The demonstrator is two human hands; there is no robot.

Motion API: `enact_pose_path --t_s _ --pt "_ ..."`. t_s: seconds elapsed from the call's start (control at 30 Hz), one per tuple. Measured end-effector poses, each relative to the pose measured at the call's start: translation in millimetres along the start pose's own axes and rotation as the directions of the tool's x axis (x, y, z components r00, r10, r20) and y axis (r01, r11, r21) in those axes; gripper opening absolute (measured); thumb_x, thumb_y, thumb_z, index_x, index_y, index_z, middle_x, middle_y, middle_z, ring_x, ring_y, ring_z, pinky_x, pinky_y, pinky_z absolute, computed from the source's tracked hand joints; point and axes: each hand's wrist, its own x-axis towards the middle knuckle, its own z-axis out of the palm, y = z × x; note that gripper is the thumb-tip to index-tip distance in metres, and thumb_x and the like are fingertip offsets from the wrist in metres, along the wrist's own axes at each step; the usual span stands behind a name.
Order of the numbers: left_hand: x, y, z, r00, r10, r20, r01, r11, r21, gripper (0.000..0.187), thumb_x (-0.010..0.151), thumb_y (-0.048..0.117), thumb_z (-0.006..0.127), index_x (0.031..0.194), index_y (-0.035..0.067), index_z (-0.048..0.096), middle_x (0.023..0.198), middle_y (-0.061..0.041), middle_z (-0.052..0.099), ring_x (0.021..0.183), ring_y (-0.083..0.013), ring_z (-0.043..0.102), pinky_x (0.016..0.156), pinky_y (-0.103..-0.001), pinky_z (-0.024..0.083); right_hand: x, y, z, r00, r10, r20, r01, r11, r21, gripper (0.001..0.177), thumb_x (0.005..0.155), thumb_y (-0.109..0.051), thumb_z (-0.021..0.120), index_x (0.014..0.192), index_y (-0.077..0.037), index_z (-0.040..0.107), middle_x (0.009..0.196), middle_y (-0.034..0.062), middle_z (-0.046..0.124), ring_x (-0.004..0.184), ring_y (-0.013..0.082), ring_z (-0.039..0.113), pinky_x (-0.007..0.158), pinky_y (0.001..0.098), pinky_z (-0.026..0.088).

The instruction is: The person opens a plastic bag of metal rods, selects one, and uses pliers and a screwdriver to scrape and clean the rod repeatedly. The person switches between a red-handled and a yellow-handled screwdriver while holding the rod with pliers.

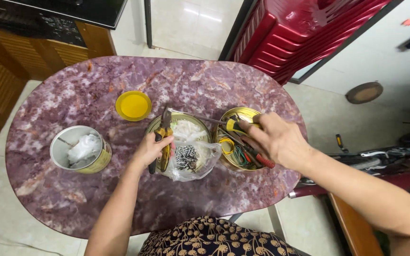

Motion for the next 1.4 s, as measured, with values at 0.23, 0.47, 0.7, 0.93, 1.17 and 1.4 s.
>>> enact_pose_path --t_s 0.23,0.47,0.7,0.93,1.17,1.4 --pt "3 6 21 0.828 0.412 -0.382 -0.314 0.903 0.293 0.016 0.091 0.029 0.072 0.094 0.013 0.071 0.082 -0.011 0.074 0.079 -0.0235 0.073 0.075 -0.037 0.056 -3 13 0 0.490 0.442 0.751 -0.537 -0.526 0.660 0.039 0.087 -0.011 0.070 0.119 0.008 0.058 0.086 0.0169 0.061 0.048 0.0125 0.055 0.030 0.0194 0.043" --pt "-16 19 31 0.652 0.663 -0.368 -0.419 0.719 0.555 0.022 0.093 0.028 0.074 0.097 0.010 0.062 0.081 -0.011 0.073 0.083 -0.0337 0.070 0.076 -0.043 0.053 -13 28 -17 0.512 -0.067 0.856 -0.688 -0.630 0.362 0.036 0.099 -0.024 0.055 0.100 0.012 0.061 0.061 0.0233 0.066 0.033 0.0123 0.051 0.025 0.0184 0.031" --pt "-17 34 59 0.937 0.214 -0.275 -0.100 0.921 0.375 0.036 0.082 0.035 0.076 0.098 0.003 0.072 0.094 -0.021 0.073 0.093 -0.0389 0.069 0.077 -0.053 0.053 -43 54 29 0.991 0.073 -0.114 -0.073 0.997 0.005 0.029 0.094 -0.035 0.062 0.112 -0.013 0.069 0.080 0.0043 0.057 0.068 0.0161 0.057 0.055 0.0243 0.048" --pt "-8 29 61 0.930 0.143 -0.339 -0.079 0.978 0.196 0.023 0.086 0.032 0.075 0.085 0.010 0.075 0.071 -0.013 0.072 0.064 -0.0243 0.070 0.055 -0.039 0.057 -15 54 21 0.897 0.420 0.137 -0.406 0.662 0.630 0.029 0.079 -0.027 0.078 0.104 -0.014 0.072 0.081 0.0021 0.060 0.070 0.0151 0.056 0.051 0.0251 0.045" --pt "-2 23 33 0.711 0.576 -0.405 -0.449 0.814 0.369 0.020 0.095 0.023 0.070 0.103 0.007 0.060 0.082 -0.011 0.074 0.079 -0.0221 0.073 0.073 -0.036 0.057 16 47 -15 0.389 0.082 0.918 -0.725 -0.588 0.360 0.042 0.100 -0.021 0.049 0.124 0.013 0.055 0.100 0.0254 0.068 0.061 0.0170 0.065 0.028 0.0190 0.044" --pt "6 14 22 0.719 0.568 -0.400 -0.394 0.808 0.438 0.036 0.092 0.033 0.074 0.111 0.007 0.060 0.093 -0.024 0.069 0.094 -0.0453 0.065 0.074 -0.054 0.050 6 25 -14 0.418 0.229 0.879 -0.803 -0.360 0.475 0.035 0.097 -0.028 0.059 0.091 0.005 0.070 0.055 0.0213 0.067 0.037 0.0168 0.058 0.026 0.0173 0.039"
